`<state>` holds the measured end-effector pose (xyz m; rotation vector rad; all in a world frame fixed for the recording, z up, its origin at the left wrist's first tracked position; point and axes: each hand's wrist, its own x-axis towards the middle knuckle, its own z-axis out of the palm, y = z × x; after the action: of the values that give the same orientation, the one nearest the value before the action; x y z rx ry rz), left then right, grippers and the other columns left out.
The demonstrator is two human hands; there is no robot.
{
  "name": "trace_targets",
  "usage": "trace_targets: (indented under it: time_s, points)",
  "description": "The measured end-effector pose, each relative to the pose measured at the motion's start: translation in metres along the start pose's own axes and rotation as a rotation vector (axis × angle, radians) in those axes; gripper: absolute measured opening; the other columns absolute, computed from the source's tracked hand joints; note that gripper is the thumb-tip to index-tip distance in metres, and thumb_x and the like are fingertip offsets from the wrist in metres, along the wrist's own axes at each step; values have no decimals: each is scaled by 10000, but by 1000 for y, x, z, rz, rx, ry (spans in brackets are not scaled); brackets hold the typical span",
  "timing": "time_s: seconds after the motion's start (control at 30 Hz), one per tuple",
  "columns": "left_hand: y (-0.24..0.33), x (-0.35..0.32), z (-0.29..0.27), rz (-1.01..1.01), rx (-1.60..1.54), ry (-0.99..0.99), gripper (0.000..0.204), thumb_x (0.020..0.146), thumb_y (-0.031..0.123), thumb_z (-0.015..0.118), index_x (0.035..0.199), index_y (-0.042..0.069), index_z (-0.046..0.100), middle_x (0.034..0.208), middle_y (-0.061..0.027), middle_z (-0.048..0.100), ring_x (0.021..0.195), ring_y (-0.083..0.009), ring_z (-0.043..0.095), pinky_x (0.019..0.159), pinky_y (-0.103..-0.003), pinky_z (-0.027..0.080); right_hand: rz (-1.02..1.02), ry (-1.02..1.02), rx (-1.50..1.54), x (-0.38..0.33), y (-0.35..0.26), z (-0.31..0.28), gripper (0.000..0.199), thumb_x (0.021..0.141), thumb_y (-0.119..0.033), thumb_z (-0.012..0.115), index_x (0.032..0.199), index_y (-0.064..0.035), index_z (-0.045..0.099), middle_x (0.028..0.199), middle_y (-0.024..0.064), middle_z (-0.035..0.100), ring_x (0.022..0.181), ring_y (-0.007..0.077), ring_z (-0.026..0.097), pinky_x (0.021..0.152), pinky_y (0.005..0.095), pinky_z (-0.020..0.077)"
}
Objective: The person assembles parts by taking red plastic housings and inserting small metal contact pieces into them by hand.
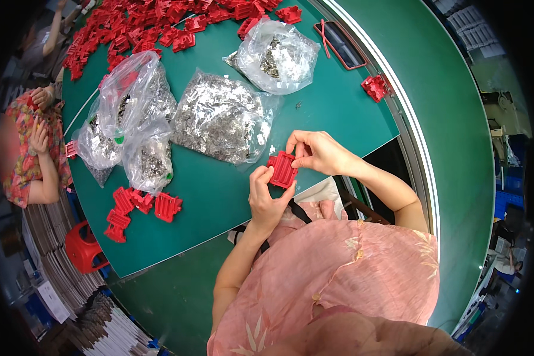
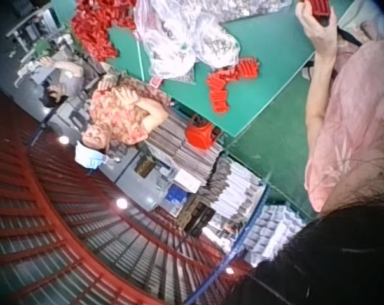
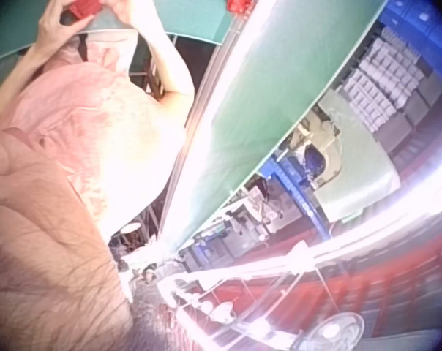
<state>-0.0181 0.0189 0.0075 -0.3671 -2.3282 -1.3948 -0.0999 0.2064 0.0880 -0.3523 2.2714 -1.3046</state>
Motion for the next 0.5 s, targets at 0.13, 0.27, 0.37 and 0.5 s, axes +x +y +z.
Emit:
trace_targets:
  time_s: [0.13,0.27,0.37,0.5]
  points:
    - [1,2,-3,63,42,-15,649,665,76,894,1198,-12,533,1158,-195,569,997,-350,638,798,-394,563,-27,22,-55,2,-1,-3,356,758,-67,822,1064,-37,642,719,-2,589,664,103,555,614,294,448]
    - [-3,1,-2,21,-18,-15,649,665,78,892,1199,-9,533,1158,-192,572,1009,-351,636,810,-394,562,-23,-119,37,19,18,-17,413,767,-145,840,1123,-39,660,742,-14,592,685,96,560,624,284,452]
    - [-4,0,-3,-82,-71,-22,637,668,84,890,1191,-2,537,1161,-189,576,1025,-354,632,827,-396,557,-41,-264,-50,24,4,-28,334,808,-158,812,1083,-27,675,784,1,650,708,85,571,635,278,460]
    - [-2,-1,-1,-74,-66,-60,619,669,91,888,1176,11,542,1169,-189,579,1040,-358,626,858,-401,546,-359,370,-80,63,-10,-66,164,855,-170,730,967,-51,720,804,59,686,722,173,642,653,337,510]
